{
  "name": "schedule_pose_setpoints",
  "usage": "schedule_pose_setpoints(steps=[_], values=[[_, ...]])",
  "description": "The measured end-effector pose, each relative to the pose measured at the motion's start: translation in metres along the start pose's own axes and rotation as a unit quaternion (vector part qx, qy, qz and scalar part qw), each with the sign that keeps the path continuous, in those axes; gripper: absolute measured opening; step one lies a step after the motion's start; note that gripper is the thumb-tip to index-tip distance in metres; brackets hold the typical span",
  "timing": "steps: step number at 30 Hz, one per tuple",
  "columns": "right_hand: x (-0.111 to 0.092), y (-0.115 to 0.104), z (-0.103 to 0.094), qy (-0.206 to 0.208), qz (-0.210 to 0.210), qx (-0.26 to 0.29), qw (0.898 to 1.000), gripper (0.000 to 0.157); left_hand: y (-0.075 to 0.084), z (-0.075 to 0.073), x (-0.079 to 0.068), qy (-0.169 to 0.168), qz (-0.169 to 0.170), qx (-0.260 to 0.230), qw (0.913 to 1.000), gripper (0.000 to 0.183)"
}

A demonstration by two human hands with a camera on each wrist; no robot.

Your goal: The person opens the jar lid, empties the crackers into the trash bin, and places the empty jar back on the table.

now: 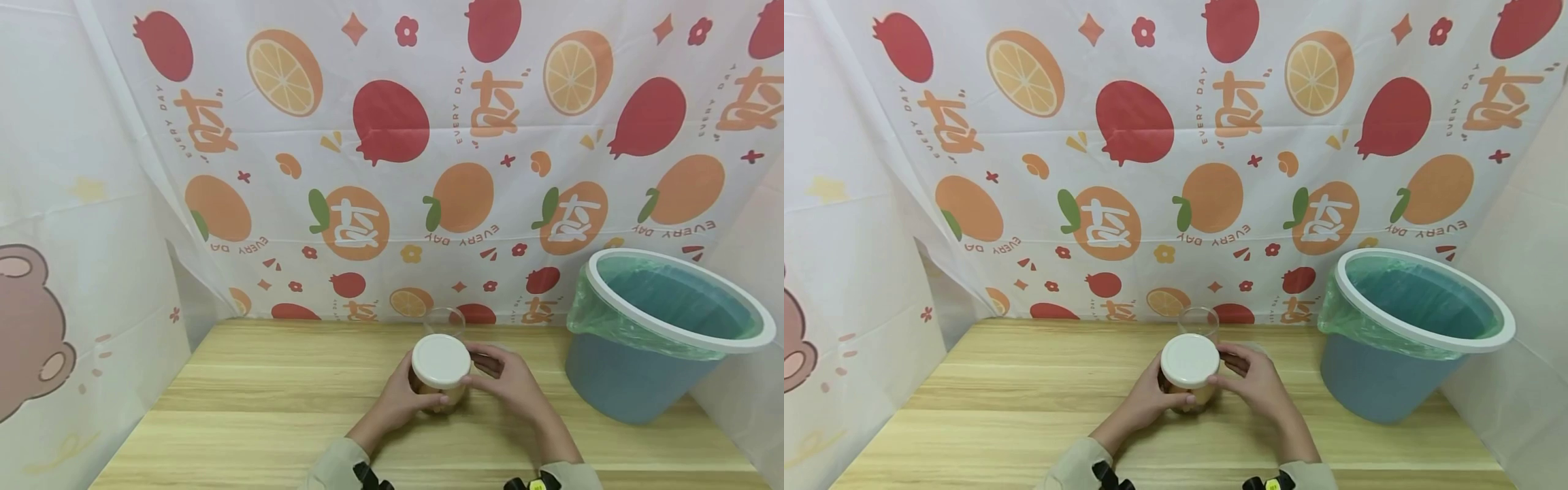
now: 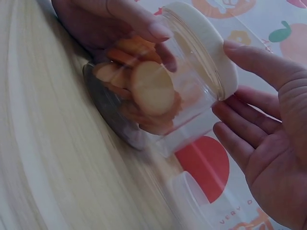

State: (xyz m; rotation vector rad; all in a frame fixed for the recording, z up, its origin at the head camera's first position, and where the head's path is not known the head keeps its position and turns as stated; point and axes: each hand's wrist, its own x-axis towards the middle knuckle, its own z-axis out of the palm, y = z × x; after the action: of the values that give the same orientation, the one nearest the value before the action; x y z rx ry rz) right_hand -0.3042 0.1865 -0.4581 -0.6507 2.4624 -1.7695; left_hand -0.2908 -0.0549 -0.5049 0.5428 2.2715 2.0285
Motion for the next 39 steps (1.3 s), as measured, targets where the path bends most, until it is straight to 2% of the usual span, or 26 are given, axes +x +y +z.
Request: schedule_pose_setpoints(steps=[7, 19, 29, 33, 39], values=[[0.000, 0.001, -0.002, 0.004, -0.005, 0.008, 1.000, 0.055, -0.001, 0.000, 0.001, 0.004, -0.001, 0.003, 1.0000, 0.098], [0.001, -0.002, 0.003, 0.024, 0.011, 0.020, 0.999, 0.058, -0.003, 0.000, 0.002, 0.001, -0.002, 0.005, 1.0000, 0.097], [0.004, -0.003, 0.016, 0.030, -0.007, 0.004, 1.000, 0.076, -0.003, 0.000, 0.002, -0.003, 0.002, -0.007, 1.0000, 0.098], [0.005, -0.004, 0.024, 0.028, -0.002, -0.017, 0.999, 0.084, -0.003, 0.001, 0.002, -0.001, 0.004, -0.005, 1.0000, 0.097], [0.007, -0.008, 0.037, 0.048, 0.021, -0.055, 0.997, 0.094, -0.003, 0.001, 0.002, -0.002, 0.005, -0.013, 0.9999, 0.094]])
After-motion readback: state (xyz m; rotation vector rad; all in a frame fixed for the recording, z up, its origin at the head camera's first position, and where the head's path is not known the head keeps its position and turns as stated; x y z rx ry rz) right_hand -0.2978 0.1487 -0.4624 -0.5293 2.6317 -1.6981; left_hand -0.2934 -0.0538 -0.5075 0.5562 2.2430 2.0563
